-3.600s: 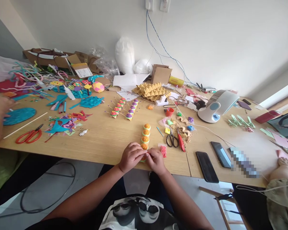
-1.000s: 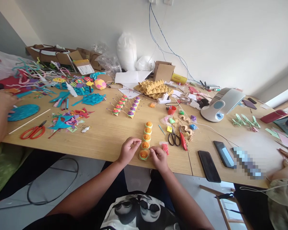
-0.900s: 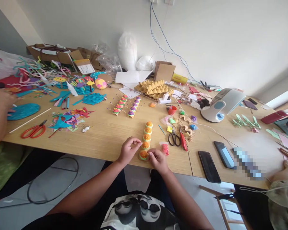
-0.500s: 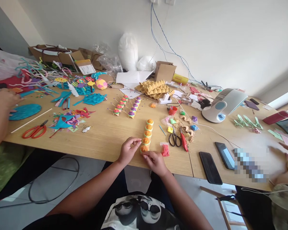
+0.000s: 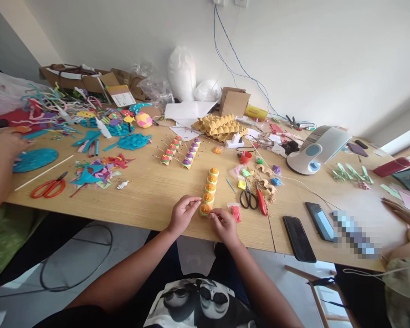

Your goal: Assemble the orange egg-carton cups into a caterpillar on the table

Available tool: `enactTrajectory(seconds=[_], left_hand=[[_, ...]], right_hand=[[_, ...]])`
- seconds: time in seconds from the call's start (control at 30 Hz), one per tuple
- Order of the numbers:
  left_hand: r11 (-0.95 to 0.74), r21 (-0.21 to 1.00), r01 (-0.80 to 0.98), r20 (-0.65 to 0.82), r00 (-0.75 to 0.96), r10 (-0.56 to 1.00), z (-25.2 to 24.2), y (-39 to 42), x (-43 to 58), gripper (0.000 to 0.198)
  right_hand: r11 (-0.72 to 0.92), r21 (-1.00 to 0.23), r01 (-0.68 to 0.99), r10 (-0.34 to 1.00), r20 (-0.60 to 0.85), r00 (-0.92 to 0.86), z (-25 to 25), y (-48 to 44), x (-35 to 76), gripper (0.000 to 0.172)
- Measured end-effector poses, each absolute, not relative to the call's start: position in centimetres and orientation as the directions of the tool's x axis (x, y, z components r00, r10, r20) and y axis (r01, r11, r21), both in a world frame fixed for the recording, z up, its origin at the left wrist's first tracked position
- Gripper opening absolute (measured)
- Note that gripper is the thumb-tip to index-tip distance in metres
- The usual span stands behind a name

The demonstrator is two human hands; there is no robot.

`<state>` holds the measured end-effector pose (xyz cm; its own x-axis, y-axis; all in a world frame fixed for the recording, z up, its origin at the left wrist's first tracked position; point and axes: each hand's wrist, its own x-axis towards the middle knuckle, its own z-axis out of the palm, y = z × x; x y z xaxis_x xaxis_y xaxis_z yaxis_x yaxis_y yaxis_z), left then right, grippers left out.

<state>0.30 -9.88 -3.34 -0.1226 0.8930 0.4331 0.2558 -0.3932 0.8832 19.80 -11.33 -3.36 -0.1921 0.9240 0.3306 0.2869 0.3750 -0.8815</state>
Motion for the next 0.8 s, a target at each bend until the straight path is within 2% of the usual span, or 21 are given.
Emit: enactTrajectory(seconds=[0.27, 0.43, 0.5, 0.67, 0.8], left_hand=[[-0.432, 0.857, 0.282, 0.463, -0.052, 0.885, -3.07, -10.17, 0.32, 0.016], [-0.426, 0.871, 0.245, 0.445, -0.028, 0.895, -2.69, -10.51, 0.42, 0.027], [-0.420, 0.872, 0.251, 0.441, -0.031, 0.897, -2.57, -10.59, 0.46, 0.029], [-0.426, 0.861, 0.277, 0.450, -0.023, 0.893, -2.38, -10.65, 0.48, 0.027], [-0.459, 0.831, 0.313, 0.483, 0.002, 0.876, -2.63, -10.54, 0.49, 0.020]], right_hand=[[0.333, -0.921, 0.202, 0.937, 0.299, -0.183, -2.83, -11.47, 19.78, 0.022], [0.355, -0.911, 0.210, 0.924, 0.309, -0.224, -2.44, -11.70, 20.26, 0.044], [0.351, -0.913, 0.209, 0.922, 0.299, -0.245, -2.46, -11.68, 20.32, 0.048], [0.329, -0.930, 0.165, 0.932, 0.292, -0.215, -2.85, -11.38, 20.02, 0.029], [0.325, -0.933, 0.154, 0.938, 0.298, -0.175, -3.19, -11.12, 19.84, 0.024]])
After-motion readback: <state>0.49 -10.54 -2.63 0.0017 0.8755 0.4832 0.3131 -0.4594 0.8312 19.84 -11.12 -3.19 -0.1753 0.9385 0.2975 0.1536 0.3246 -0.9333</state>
